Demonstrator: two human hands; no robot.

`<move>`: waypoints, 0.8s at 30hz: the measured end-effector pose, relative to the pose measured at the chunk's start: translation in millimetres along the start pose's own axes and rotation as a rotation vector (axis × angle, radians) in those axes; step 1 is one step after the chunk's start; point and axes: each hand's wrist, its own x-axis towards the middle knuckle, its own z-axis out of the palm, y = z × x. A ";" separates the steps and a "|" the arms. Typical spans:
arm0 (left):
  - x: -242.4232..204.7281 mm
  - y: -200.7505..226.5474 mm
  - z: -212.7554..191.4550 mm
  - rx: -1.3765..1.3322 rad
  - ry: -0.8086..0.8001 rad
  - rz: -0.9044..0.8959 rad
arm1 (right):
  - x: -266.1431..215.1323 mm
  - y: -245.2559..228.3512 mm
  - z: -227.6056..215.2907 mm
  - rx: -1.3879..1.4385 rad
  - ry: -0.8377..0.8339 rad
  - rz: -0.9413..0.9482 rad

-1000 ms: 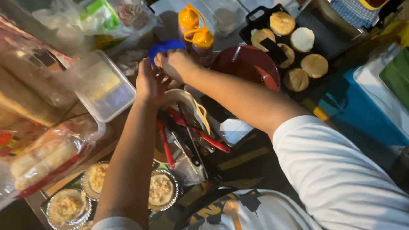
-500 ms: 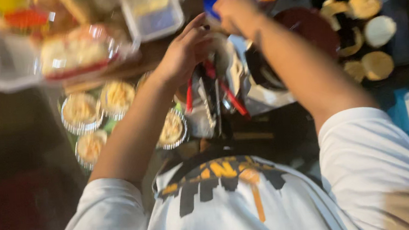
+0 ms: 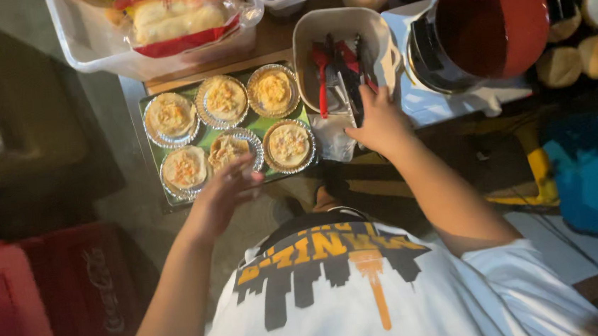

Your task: The person scoops a shredded mixture into foil cups, places toasted buns on a tray, and adds sauce and cooked meat slices to the cups. The person uses tongs and a squeeze bottle to assemble the food items.

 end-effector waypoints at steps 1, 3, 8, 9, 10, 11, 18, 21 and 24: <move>-4.9 -4.4 -6.5 0.000 0.024 -0.029 | 6.7 1.2 8.2 -0.012 0.045 0.020; -14.8 -10.1 -15.4 -0.006 0.045 -0.033 | 15.4 7.8 24.1 0.119 0.097 0.000; -25.0 -9.5 -10.3 -0.070 -0.036 0.118 | 42.6 17.9 37.2 0.162 0.123 0.056; -22.3 -8.0 -4.9 -0.067 -0.062 0.127 | 47.5 18.3 33.8 0.128 0.102 0.075; -18.3 -6.0 0.9 -0.063 -0.088 0.135 | 52.2 18.4 28.9 0.094 0.081 0.094; -21.4 -7.2 7.0 -0.065 -0.089 0.142 | 53.3 15.5 27.8 0.062 0.040 0.095; 7.3 -14.7 70.9 -0.047 -0.058 0.145 | 26.8 29.0 -21.5 -0.037 -0.027 -0.064; 27.3 -21.7 113.6 -0.008 -0.011 0.163 | -14.4 55.4 -70.5 0.115 0.128 -0.292; 51.6 -30.8 157.0 -0.073 -0.032 0.303 | -59.2 96.4 -131.4 0.122 0.207 -0.495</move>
